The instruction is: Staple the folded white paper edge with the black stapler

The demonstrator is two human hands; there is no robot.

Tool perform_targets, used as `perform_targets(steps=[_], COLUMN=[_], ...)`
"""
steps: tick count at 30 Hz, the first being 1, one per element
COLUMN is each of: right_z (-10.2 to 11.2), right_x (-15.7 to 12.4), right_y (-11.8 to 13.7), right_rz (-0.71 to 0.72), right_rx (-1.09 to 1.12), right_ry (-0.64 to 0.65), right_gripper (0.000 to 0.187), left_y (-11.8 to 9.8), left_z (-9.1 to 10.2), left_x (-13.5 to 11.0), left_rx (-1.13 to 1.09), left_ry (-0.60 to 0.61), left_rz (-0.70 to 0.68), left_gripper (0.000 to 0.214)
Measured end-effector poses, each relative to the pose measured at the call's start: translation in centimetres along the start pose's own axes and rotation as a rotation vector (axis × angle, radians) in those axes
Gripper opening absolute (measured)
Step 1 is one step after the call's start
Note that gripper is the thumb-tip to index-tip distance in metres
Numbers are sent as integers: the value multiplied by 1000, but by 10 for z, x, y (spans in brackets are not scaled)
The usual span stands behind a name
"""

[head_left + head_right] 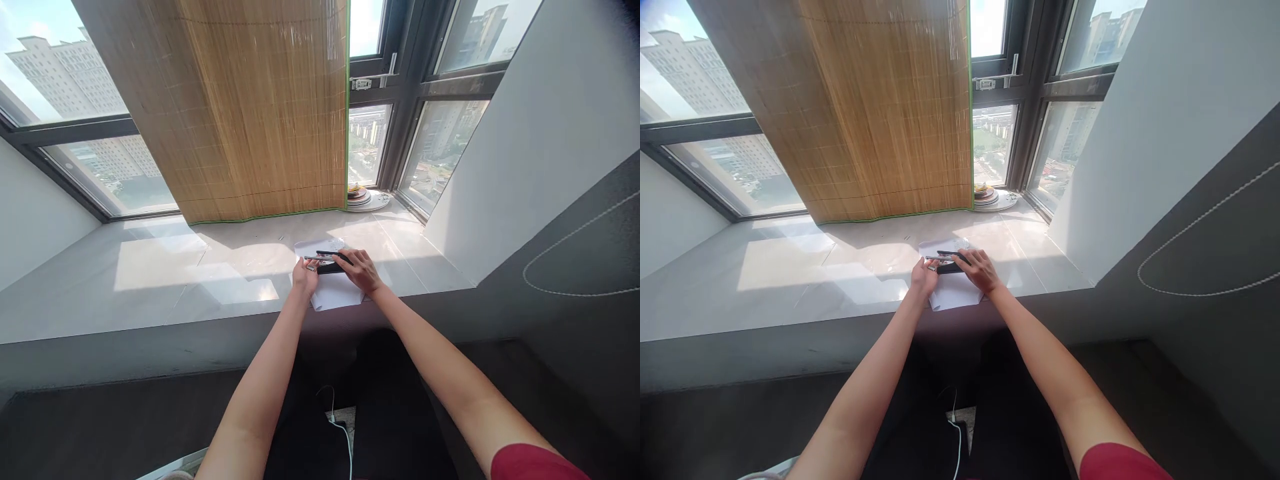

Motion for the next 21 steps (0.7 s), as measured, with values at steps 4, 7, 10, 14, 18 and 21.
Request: perform_targets(steps=[4, 7, 10, 14, 18, 21], right_z=[1, -5, -15, -26, -35, -32], right_x=[-1, -3, -2, 1, 6, 9], right_y=[-20, -39, -42, -34, -25, -17], right_rz=[-120, -264, -294, -241, -176, -110], right_rx=[56, 209, 308, 377, 351, 283], right_ry=[-127, -109, 19, 173, 267, 246], right_gripper=[34, 22, 22, 28, 27, 26], left_y=[-14, -39, -58, -72, -76, -61], left_z=[11, 22, 27, 33, 22, -2], left_x=[4, 7, 4, -12, -31, -39], left_rx=[-122, -14, 178, 429, 598, 769], left_ry=[-7, 25, 79, 54, 103, 334], left_rz=[-7, -158, -338, -586, -757, -753], left_gripper=[23, 27, 16, 19, 40, 43])
Point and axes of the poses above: each hand's wrist, its own x-axis towards the middle knuckle, its own z-axis out of the back of the hand, y = z × x, the point moved 9 cm from there along x, towards the middle knuckle, and after that the axes turned 6 degrees about -x, right-handed, at the moved point
